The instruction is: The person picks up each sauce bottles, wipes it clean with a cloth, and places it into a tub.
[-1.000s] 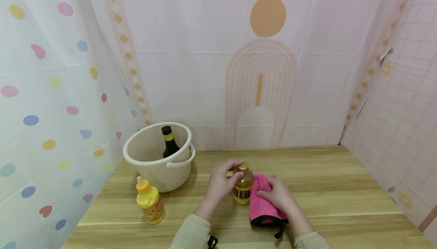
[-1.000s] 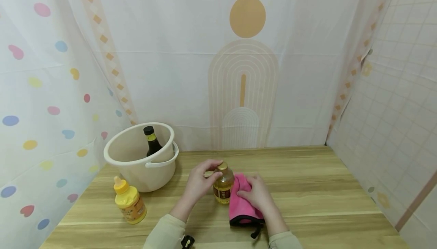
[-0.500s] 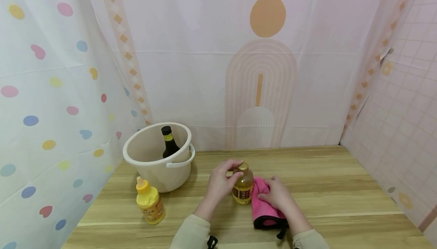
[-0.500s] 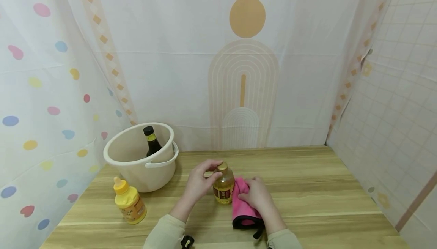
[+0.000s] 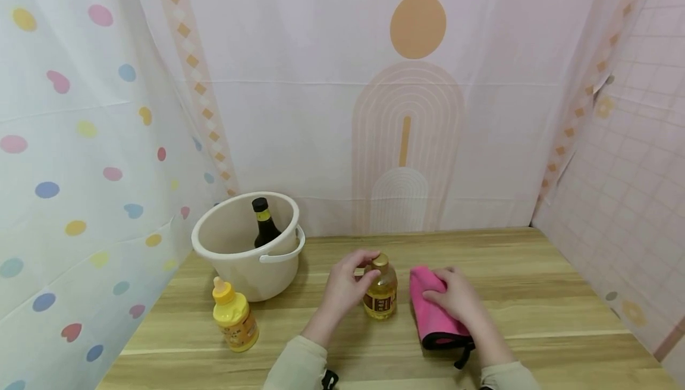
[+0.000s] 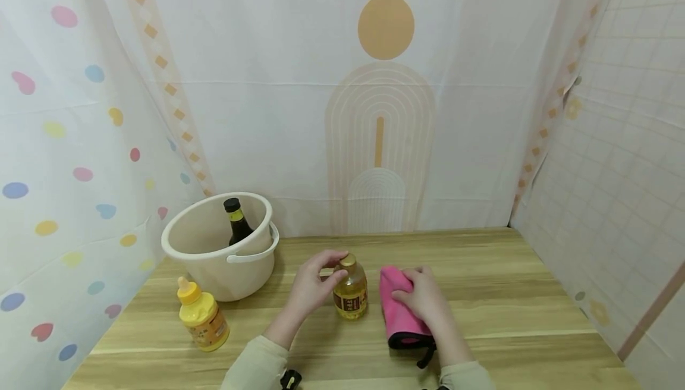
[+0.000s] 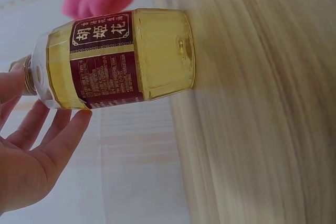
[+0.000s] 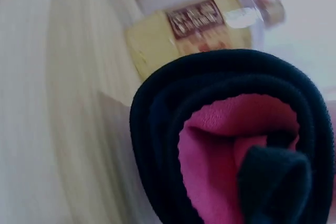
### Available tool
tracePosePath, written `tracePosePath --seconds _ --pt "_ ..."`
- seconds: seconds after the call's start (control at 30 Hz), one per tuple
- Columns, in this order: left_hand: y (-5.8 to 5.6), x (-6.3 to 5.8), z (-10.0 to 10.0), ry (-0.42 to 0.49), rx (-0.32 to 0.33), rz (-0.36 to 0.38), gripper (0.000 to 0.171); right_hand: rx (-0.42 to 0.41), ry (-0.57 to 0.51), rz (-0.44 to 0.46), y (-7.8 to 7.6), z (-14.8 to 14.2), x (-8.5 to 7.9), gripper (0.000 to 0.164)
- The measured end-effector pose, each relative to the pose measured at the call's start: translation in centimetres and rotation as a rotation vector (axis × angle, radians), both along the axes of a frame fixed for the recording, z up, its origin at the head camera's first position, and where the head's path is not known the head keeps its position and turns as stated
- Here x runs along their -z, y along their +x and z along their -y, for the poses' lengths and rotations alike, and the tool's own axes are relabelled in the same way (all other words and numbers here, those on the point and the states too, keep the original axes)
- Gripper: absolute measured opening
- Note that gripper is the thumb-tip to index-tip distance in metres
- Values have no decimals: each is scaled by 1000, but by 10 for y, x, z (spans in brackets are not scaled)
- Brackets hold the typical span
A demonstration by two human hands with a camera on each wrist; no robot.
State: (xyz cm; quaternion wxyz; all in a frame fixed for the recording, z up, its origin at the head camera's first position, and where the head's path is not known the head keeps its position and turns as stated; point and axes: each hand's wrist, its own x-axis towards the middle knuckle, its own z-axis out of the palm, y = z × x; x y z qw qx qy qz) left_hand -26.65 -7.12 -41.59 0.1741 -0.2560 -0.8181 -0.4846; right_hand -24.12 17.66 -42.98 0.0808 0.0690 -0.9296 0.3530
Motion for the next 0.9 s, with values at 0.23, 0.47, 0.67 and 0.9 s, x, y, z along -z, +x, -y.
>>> tracePosePath --seconds 0.23,0.47,0.67,0.9 --pt "1 0 1 -29 7 -11 32 54 -18 -36 5 -35 -4 52" --pt "1 -7 1 -153 -36 -49 36 95 -13 -69 12 -52 -7 53" --pt "3 -14 0 -220 -71 -94 42 106 -8 -83 12 -58 -8 54" --pt "4 -25 -6 -259 -81 -156 46 114 -2 -84 12 -62 -8 53"
